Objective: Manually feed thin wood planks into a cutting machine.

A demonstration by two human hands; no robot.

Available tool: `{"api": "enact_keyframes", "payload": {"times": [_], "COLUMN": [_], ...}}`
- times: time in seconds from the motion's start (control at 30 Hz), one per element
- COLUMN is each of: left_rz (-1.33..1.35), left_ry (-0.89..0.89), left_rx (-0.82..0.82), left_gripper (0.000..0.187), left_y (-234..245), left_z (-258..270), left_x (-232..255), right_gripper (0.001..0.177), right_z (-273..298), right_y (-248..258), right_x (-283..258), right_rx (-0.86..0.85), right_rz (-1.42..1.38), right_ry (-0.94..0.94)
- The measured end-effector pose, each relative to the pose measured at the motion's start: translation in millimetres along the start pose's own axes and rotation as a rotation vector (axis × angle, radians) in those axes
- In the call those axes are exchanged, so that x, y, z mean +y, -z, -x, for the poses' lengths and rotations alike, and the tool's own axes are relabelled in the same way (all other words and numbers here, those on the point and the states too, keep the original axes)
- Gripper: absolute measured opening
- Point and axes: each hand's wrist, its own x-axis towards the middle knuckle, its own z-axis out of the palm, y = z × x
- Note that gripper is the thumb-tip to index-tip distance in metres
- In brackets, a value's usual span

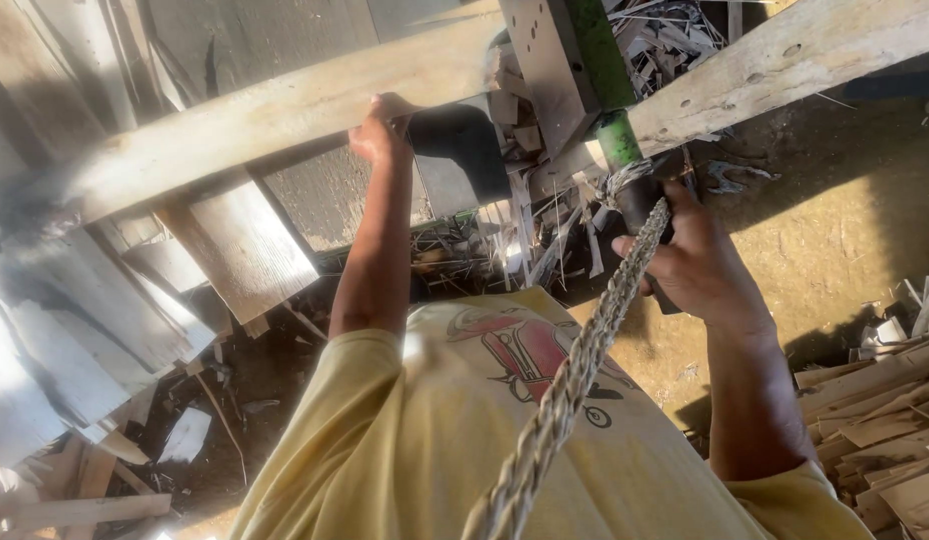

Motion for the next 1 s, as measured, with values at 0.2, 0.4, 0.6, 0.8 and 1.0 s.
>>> {"api": "enact_keyframes", "payload": {"times": [0.2,0.4,0.6,0.8,1.0], "left_rz": [0.008,0.091,-0.047,-0.549,-1.193], "left_ry": [-0.001,0.067,-0.082,-0.208,-0.378], "left_rx": [-0.087,-0.142,-0.208,-0.500,-0.491], "left_gripper": [0.029,0.026,0.024,0.017,0.045], "left_y": [7,18,18,86,193], "left_z": [-30,-53,16,48,2], "left_x": [-10,-21,33,82,135], "right_gripper": [0.050,0.051,0.047,0.041,0.052], "right_z": [-55,-81,-36,-22,-24], "right_y": [-92,-137,-77,-57,-61], "right_x": [172,267,121,68,72], "right_rx": [0.173,0.180,0.113,0.081,0.057], "right_rz": [0.115,0.190,-0.034,0.002,-0.129], "right_ry": [-0.079,-0.001,-0.175,-0.024,-0.243]}}
